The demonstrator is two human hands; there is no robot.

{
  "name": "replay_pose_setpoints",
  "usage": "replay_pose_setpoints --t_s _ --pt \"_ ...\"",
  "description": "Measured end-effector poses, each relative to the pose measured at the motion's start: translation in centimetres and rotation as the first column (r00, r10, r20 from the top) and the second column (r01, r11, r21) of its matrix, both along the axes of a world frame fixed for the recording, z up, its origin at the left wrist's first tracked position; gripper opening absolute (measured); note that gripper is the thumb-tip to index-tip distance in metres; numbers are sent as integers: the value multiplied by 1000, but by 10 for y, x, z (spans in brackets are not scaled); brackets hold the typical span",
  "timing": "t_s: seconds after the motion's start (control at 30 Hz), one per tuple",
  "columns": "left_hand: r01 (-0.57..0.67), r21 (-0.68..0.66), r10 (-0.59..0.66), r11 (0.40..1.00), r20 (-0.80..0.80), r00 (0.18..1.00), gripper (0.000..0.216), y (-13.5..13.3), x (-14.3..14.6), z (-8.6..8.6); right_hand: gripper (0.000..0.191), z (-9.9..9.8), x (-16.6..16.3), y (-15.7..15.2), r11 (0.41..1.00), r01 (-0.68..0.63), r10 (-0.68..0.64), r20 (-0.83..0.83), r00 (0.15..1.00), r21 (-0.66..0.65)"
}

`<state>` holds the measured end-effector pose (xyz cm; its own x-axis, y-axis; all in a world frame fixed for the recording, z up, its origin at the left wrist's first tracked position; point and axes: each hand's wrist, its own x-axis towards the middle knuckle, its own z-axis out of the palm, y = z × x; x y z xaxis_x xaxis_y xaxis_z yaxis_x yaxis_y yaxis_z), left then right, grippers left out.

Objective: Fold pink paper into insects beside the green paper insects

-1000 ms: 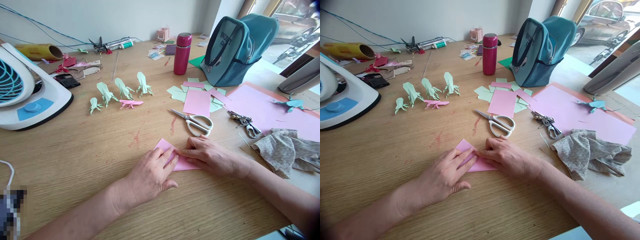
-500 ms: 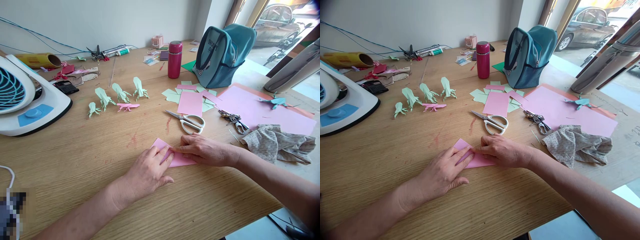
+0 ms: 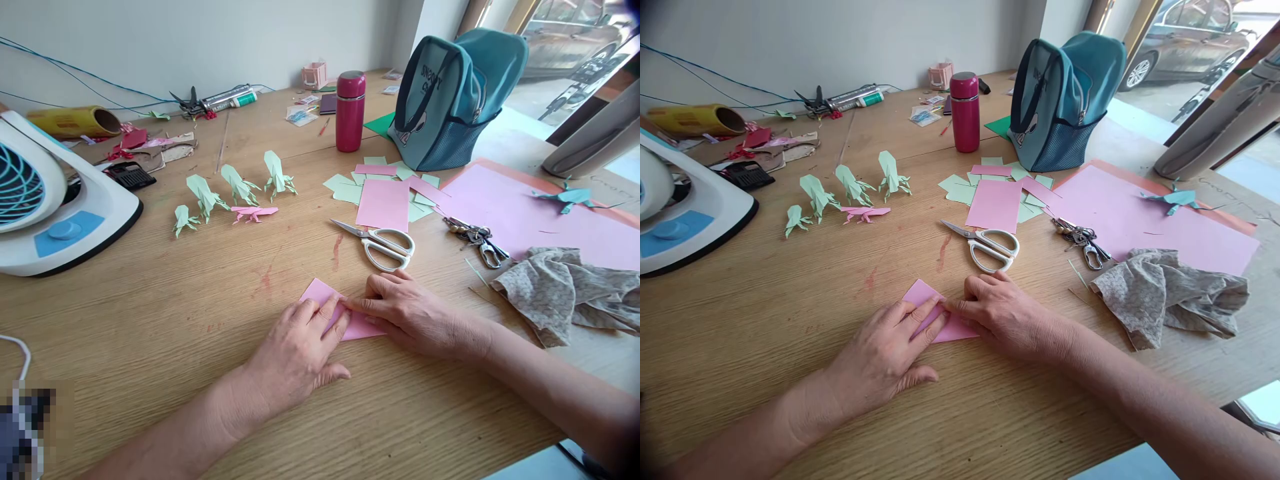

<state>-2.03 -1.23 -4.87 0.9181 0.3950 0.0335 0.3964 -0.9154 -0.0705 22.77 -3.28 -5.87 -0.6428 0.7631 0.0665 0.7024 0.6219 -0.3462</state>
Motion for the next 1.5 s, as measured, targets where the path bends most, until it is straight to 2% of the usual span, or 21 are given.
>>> replay_pose_setpoints --t_s 0.17,0.43,0.63,1.17,1.37,1.5 --pt "-11 19 11 1000 -10 1000 80 -3 1 0 52 -8 -2 -4 995 21 -24 37 999 93" --pt "-26 40 27 999 -32 999 89 -9 3 -3 49 -8 -4 -5 993 32 -39 67 997 113" --pt "-79 -5 78 997 -68 995 93 -12 5 -3 48 -8 -4 -5 992 40 -47 58 997 116" --pt "-154 -77 142 985 -140 980 96 -16 6 0 50 -3 -1 -4 999 8 -10 26 1000 48" --pt "-139 -54 135 989 -76 988 93 -16 4 -4 53 1 -1 -5 999 -4 4 7 1000 40" --pt "-82 -39 81 996 -7 997 86 -11 0 -5 61 2 2 -6 1000 -11 10 -78 997 -19"
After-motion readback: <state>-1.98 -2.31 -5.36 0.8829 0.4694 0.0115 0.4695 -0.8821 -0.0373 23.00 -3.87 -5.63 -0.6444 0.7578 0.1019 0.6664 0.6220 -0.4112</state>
